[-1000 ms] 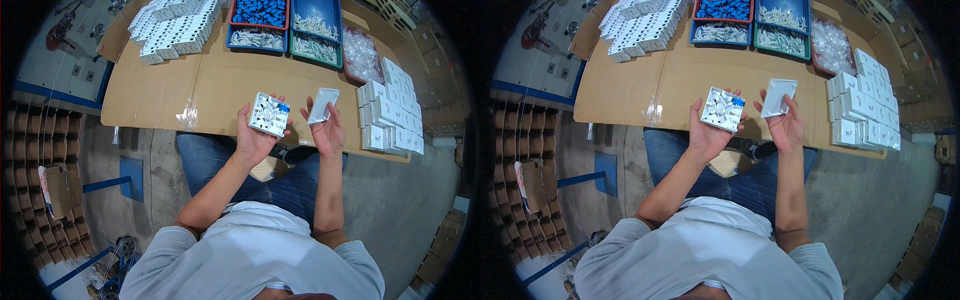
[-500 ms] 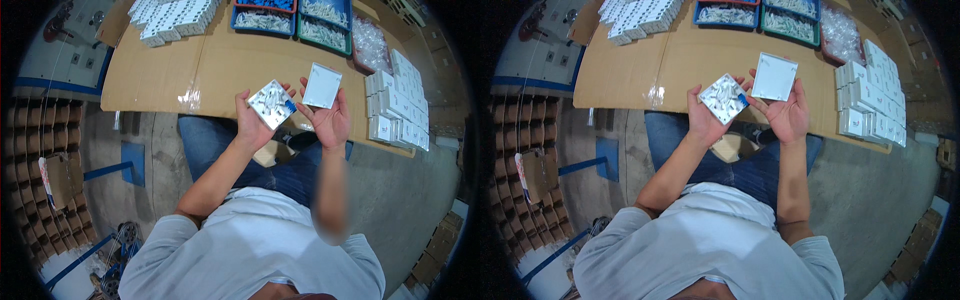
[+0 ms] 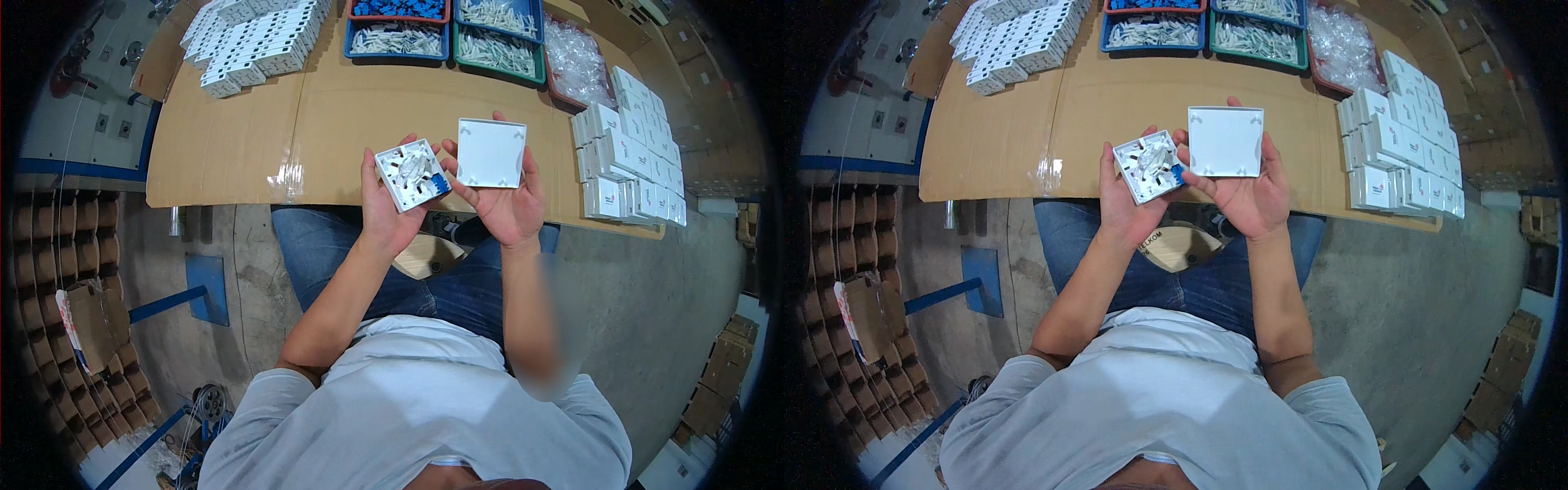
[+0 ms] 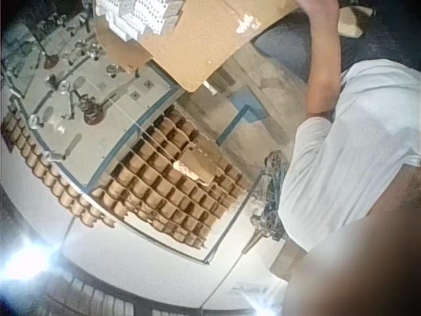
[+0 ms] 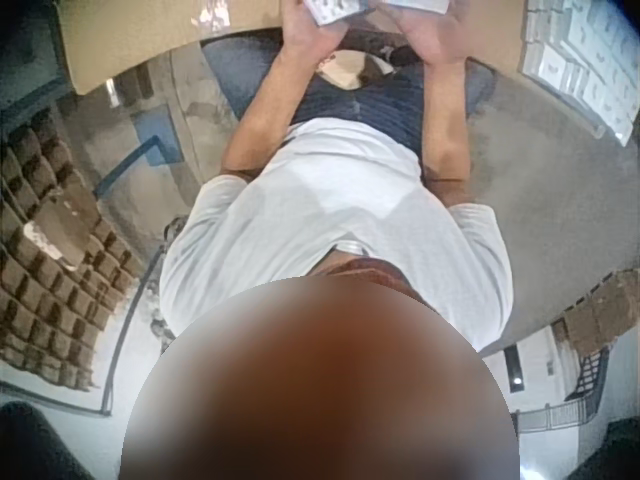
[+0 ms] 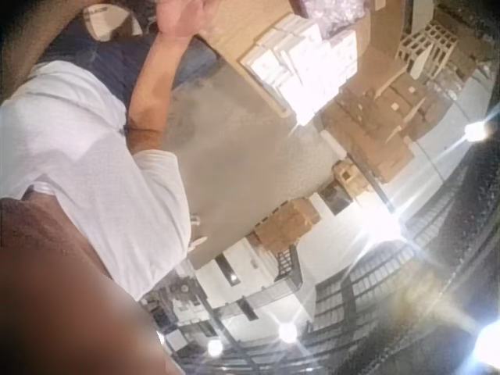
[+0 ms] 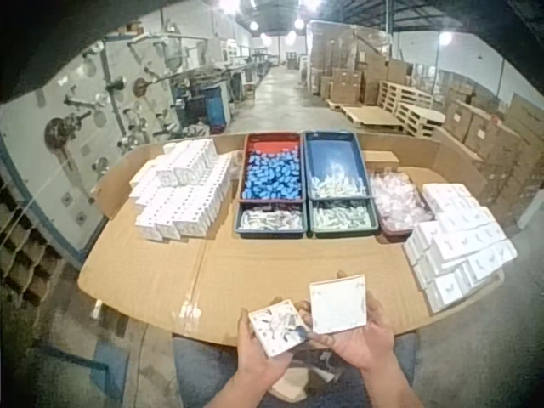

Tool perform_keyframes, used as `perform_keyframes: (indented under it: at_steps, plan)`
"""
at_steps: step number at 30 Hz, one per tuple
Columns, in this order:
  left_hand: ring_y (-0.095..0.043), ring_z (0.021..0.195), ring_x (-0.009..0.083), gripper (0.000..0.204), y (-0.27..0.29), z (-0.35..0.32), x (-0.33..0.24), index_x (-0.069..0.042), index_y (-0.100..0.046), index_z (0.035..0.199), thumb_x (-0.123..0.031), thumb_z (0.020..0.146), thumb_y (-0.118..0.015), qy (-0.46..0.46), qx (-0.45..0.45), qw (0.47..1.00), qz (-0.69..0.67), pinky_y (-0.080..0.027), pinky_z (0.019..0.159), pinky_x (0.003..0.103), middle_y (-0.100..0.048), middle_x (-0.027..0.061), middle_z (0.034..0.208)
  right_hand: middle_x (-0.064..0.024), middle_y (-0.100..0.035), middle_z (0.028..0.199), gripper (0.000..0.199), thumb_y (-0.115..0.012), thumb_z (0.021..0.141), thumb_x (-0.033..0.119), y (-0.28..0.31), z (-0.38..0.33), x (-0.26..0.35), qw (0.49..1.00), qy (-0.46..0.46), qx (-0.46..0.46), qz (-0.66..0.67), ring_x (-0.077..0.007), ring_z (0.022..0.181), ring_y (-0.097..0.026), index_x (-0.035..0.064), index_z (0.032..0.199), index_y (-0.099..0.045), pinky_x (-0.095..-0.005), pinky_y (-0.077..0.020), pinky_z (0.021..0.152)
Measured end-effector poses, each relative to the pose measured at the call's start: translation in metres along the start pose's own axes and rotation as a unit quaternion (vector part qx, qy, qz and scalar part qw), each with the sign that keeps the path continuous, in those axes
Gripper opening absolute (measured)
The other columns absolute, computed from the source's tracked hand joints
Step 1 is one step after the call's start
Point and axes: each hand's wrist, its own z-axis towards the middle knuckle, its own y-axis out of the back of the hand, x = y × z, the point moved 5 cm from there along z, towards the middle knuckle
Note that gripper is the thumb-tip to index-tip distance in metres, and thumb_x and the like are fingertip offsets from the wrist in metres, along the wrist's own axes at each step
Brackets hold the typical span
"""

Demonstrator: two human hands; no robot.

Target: The person is assembling and packaging small electronic components into white boxes at a workbench.

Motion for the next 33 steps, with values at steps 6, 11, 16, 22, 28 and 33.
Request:
perform_keyframes:
  at_steps: [6, 11, 16, 22, 28, 33]
  plan:
    - [-0.062, 0.126, 0.0309, 0.072, 0.002, 0.002, 0.000, -0.009, -0.048, 0.148, -0.062, 0.106, -0.024, -0.017, -0.017, 1.000, 0.020, -0.047, 0.109, 0.047, -0.062, 0.0184, 0.137, -0.0384, -0.027, 0.159, 0.060, -0.030, 0.110, 0.048, -0.008, 0.001, -0.006, 0.999, -0.014, 0.031, -0.013, -0.0521, 0.142, -0.041, 0.0246, 0.165, -0.019, -0.0674, -0.0350, 0.116]
    - [-0.062, 0.124, 0.0272, 0.076, 0.002, 0.005, -0.002, -0.006, -0.049, 0.148, -0.063, 0.105, -0.024, -0.059, -0.015, 0.997, 0.049, -0.048, 0.108, 0.044, -0.064, 0.0175, 0.135, -0.0338, -0.035, 0.158, 0.063, -0.034, 0.110, 0.048, -0.014, 0.002, -0.006, 0.986, 0.020, -0.044, -0.160, -0.0454, 0.141, -0.046, 0.0140, 0.162, -0.025, -0.0566, -0.0380, 0.117]
    - [-0.064, 0.120, 0.0256, 0.079, -0.010, -0.001, -0.004, -0.005, -0.049, 0.150, -0.064, 0.105, -0.021, -0.088, -0.015, 0.990, 0.113, -0.051, 0.102, 0.040, -0.066, 0.0152, 0.132, -0.0216, -0.048, 0.150, 0.061, -0.059, 0.103, 0.029, -0.021, -0.001, -0.007, 0.839, 0.115, -0.076, -0.526, -0.0310, 0.133, -0.054, 0.0039, 0.154, -0.037, -0.0423, -0.0405, 0.115]
    - [-0.064, 0.119, 0.0250, 0.074, -0.022, -0.009, -0.002, -0.012, -0.048, 0.152, -0.063, 0.105, -0.021, -0.113, -0.014, 0.977, 0.178, -0.053, 0.101, 0.041, -0.063, 0.0118, 0.135, -0.0194, -0.059, 0.135, 0.077, -0.089, 0.075, 0.022, -0.041, 0.000, -0.029, 0.578, 0.216, -0.084, -0.782, -0.0309, 0.126, -0.059, 0.0054, 0.143, -0.058, -0.0403, -0.0474, 0.105]
    - [-0.061, 0.114, 0.0211, 0.073, -0.027, -0.013, -0.006, -0.014, -0.046, 0.152, -0.064, 0.104, -0.021, -0.170, -0.006, 0.958, 0.233, -0.055, 0.091, 0.035, -0.061, 0.0084, 0.131, -0.0218, -0.057, 0.141, 0.074, -0.090, 0.075, 0.025, -0.047, 0.001, -0.041, 0.533, 0.240, -0.035, -0.811, -0.0351, 0.127, -0.060, 0.0064, 0.141, -0.062, -0.0432, -0.0498, 0.104]
    - [-0.060, 0.103, 0.0176, 0.067, -0.031, -0.019, -0.009, -0.013, -0.047, 0.148, -0.059, 0.105, -0.023, -0.178, -0.010, 0.951, 0.251, -0.053, 0.081, 0.031, -0.061, 0.0078, 0.124, -0.0243, -0.054, 0.146, 0.072, -0.090, 0.076, 0.025, -0.041, 0.002, -0.047, 0.542, 0.246, -0.023, -0.803, -0.0378, 0.132, -0.058, 0.0066, 0.141, -0.063, -0.0446, -0.0488, 0.106]
